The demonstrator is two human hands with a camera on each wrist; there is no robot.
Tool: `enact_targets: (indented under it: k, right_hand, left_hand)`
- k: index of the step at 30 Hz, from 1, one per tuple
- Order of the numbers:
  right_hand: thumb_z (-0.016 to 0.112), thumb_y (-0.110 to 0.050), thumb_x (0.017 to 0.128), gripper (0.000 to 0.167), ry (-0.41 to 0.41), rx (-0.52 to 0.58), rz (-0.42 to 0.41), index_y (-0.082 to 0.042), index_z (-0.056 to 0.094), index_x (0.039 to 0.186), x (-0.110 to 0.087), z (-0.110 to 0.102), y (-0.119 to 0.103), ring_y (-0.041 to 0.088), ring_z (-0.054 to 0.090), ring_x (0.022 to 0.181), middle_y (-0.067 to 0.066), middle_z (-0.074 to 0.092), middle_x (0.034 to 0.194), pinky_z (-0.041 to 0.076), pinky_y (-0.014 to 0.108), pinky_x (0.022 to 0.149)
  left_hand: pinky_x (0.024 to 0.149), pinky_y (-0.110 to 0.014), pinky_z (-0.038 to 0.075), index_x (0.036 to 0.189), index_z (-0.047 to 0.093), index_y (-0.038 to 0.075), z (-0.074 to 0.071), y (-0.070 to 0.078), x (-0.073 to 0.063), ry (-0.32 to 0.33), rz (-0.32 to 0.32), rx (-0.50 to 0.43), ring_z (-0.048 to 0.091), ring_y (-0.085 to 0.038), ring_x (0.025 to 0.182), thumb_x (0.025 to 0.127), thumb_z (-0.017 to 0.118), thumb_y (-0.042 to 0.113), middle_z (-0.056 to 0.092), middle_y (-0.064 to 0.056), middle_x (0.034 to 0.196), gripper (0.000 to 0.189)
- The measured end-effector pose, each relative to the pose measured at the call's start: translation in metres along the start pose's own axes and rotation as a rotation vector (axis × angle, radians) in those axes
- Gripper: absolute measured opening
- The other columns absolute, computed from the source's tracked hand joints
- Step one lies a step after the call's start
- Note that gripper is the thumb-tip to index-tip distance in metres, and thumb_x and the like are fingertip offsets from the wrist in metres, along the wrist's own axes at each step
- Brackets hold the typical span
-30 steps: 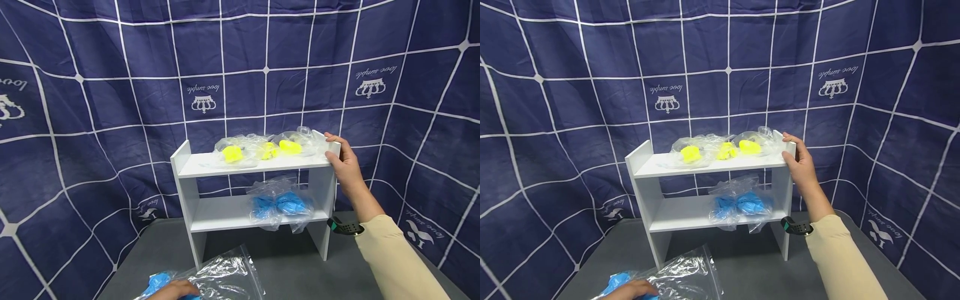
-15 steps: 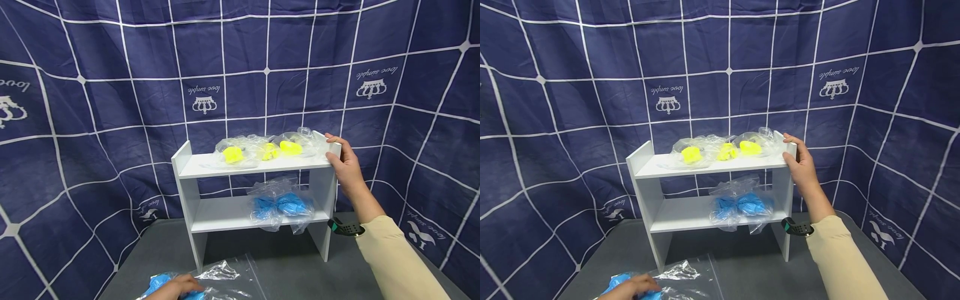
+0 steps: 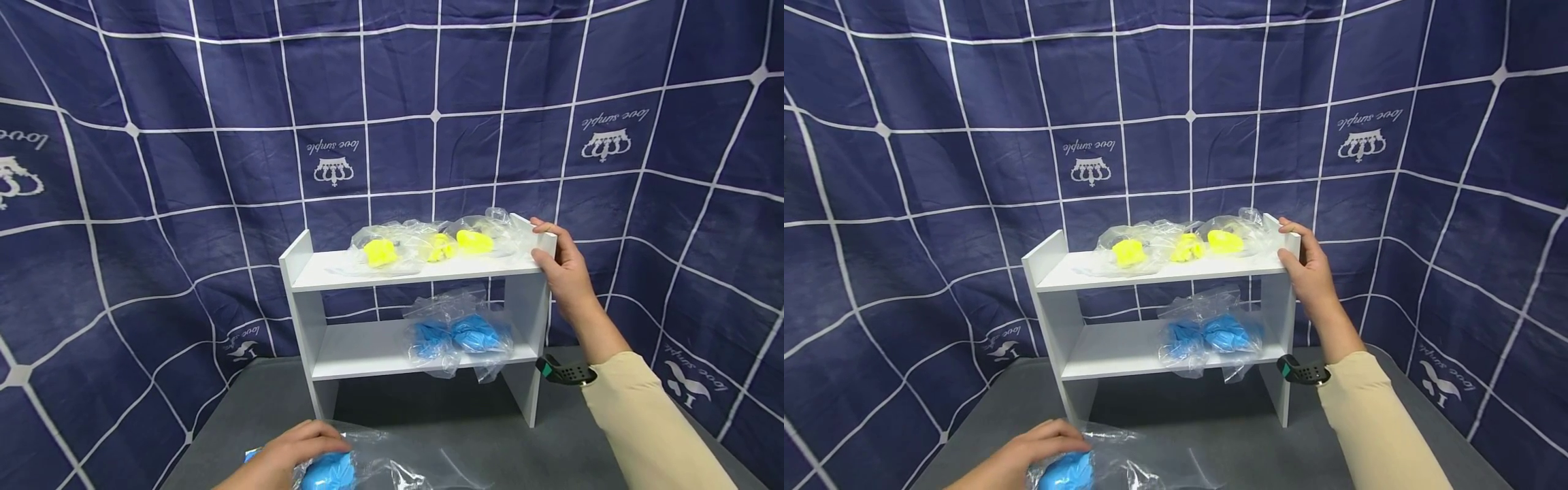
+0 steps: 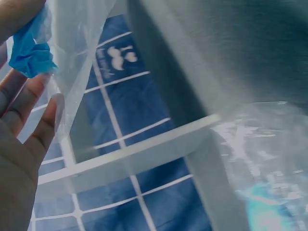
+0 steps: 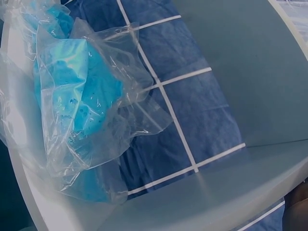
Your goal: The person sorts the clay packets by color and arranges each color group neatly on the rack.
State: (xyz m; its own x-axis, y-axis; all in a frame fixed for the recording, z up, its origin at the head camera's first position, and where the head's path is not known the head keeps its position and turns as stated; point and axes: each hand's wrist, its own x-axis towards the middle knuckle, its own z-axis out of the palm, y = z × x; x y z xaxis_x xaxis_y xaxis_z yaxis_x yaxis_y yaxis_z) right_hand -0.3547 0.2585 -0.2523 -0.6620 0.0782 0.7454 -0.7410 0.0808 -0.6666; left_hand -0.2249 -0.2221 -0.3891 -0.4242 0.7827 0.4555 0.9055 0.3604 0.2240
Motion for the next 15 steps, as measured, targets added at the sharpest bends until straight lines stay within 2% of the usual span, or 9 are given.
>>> enact_targets:
  k: [8, 13, 15]
  right_hand:
    - [0.05, 0.003, 0.098, 0.033, -0.017, 0.0, 0.005, -0.008, 0.052, 0.128, -0.001, -0.001, 0.0, 0.009, 0.037, 0.142, 0.003, 0.04, 0.159, 0.035, 0.012, 0.099]
    - [0.05, 0.002, 0.098, 0.034, -0.032, -0.014, 0.012, -0.011, 0.053, 0.129, -0.001, -0.002, -0.002, 0.012, 0.034, 0.145, 0.005, 0.038, 0.161, 0.034, 0.011, 0.099]
    - [0.05, 0.002, 0.098, 0.034, -0.032, -0.022, 0.014, -0.01, 0.052, 0.13, -0.002, -0.002, -0.002, 0.012, 0.034, 0.145, 0.003, 0.038, 0.161, 0.034, 0.01, 0.099]
  left_hand:
    - [0.088, -0.022, 0.052, 0.135, 0.06, 0.019, -0.032, 0.014, 0.019, 0.128, -0.023, -0.027, 0.056, -0.01, 0.116, 0.073, 0.089, 0.021, 0.058, 0.005, 0.129, 0.069]
    - [0.099, -0.016, 0.044, 0.134, 0.061, 0.02, -0.049, 0.009, 0.032, 0.194, -0.087, 0.001, 0.055, -0.009, 0.121, 0.072, 0.09, 0.022, 0.058, 0.006, 0.13, 0.069]
    - [0.1, -0.015, 0.043, 0.134, 0.061, 0.019, -0.053, 0.005, 0.039, 0.233, -0.079, 0.021, 0.056, -0.009, 0.119, 0.072, 0.09, 0.023, 0.059, 0.003, 0.129, 0.069]
